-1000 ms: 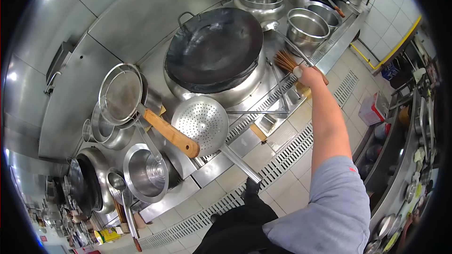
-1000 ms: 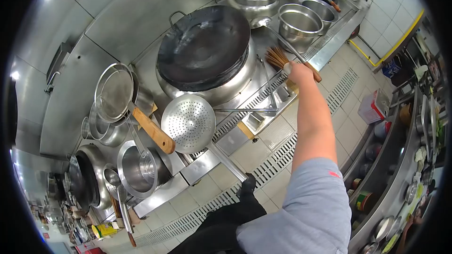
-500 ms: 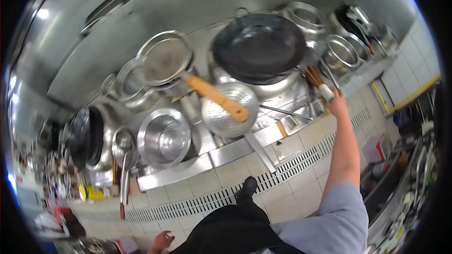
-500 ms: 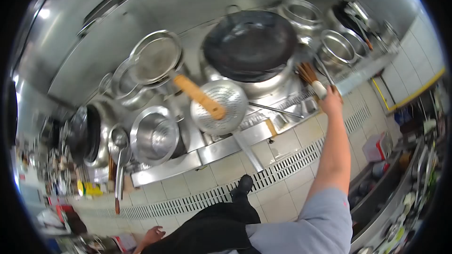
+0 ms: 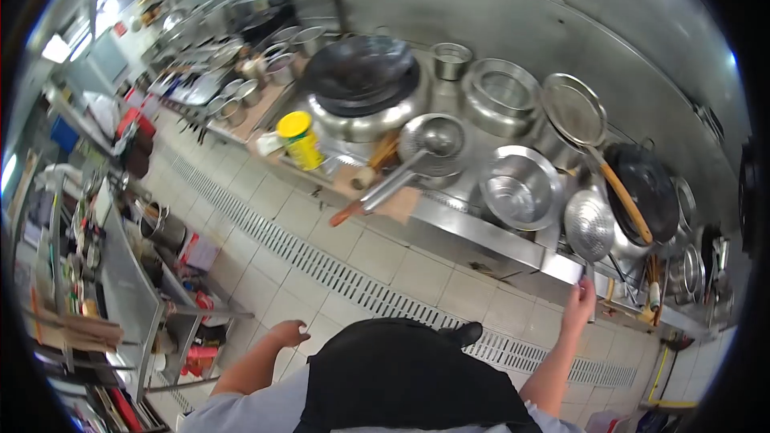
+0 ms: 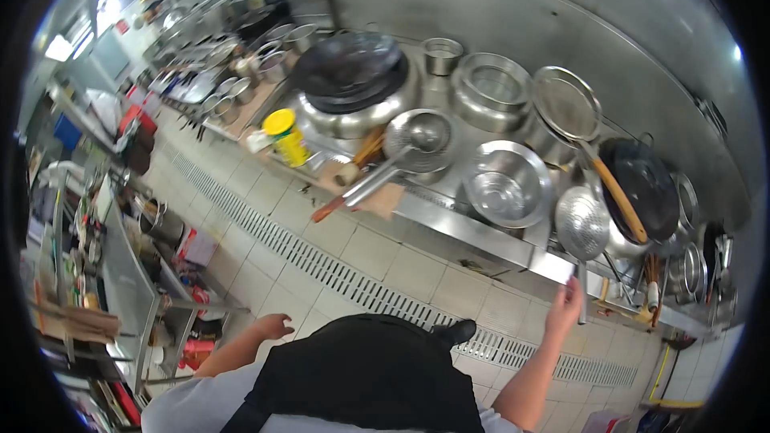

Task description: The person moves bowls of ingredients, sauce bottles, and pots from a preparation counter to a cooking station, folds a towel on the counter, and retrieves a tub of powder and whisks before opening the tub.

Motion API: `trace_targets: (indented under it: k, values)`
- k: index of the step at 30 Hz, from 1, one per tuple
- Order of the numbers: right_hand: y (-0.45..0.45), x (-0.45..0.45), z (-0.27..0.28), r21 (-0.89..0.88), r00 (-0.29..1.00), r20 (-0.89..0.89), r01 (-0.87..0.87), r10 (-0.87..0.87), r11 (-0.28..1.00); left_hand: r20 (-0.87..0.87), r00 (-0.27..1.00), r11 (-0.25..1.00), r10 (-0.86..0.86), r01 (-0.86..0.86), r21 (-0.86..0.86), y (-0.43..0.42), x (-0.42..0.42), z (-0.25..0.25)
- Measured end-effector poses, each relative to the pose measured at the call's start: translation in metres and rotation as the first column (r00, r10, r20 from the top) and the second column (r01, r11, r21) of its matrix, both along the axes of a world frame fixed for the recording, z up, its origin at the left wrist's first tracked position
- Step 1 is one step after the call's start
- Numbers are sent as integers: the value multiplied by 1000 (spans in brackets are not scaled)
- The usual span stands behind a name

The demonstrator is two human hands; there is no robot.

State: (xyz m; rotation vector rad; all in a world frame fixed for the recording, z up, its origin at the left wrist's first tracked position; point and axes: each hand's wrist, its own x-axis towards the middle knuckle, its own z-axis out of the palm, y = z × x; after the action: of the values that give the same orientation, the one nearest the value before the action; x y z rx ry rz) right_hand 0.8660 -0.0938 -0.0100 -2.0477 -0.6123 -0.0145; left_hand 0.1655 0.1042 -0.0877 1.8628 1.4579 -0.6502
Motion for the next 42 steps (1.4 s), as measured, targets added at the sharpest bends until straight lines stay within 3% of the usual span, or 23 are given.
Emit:
trace_targets:
  k: [5,8,13,16,18,19,20,22,24,26,28,30,32,34,36,40,42]
  values:
    - [150,-139,35,65,880,20,-475,474,878,201,965,980,170,-188,71,42,-54,24]
    - [216,-208,66,21,735,61,-677,675,735,365,923,952,121,-212,222,106,-44,65]
    - [298,-301,67,19,521,19,-854,853,521,519,841,814,-152,-192,548,239,25,171]
    - [348,-347,62,-37,375,-7,-927,927,374,473,799,665,-373,-126,736,320,67,209]
    - [387,-371,56,95,334,-26,-937,942,335,387,801,582,-457,-60,811,374,90,218]
    - [411,-379,53,115,321,-151,-934,935,339,339,815,559,-471,-22,829,401,100,219]
    - [436,-388,46,130,304,-159,-937,939,325,327,827,562,-457,-16,827,425,107,216]
    - [492,-406,28,141,400,-78,-902,913,408,194,842,475,-504,82,876,472,117,212]
    - [541,-423,16,107,401,-134,-903,906,415,130,873,535,-470,164,829,502,122,204]
    - [583,-440,11,105,485,-189,-855,854,508,78,893,587,-444,223,778,521,124,197]
    - [615,-453,-6,131,463,-188,-862,866,489,139,854,656,-501,270,705,534,120,189]
    - [633,-464,-14,446,346,-275,-781,897,438,210,830,649,-517,219,728,549,112,171]
    - [633,-472,13,413,347,-296,-794,890,447,276,798,636,-536,166,754,556,106,162]
    - [631,-479,13,491,317,-368,-732,874,472,381,798,784,-467,174,596,564,102,169]
    - [636,-477,-13,459,339,-304,-767,890,448,417,787,806,-456,166,568,573,101,173]
    - [633,-483,-22,355,466,-307,-753,830,554,529,682,834,-504,225,505,578,102,196]
    - [633,-482,-33,190,492,-268,-816,828,546,589,640,855,-493,230,466,579,91,214]
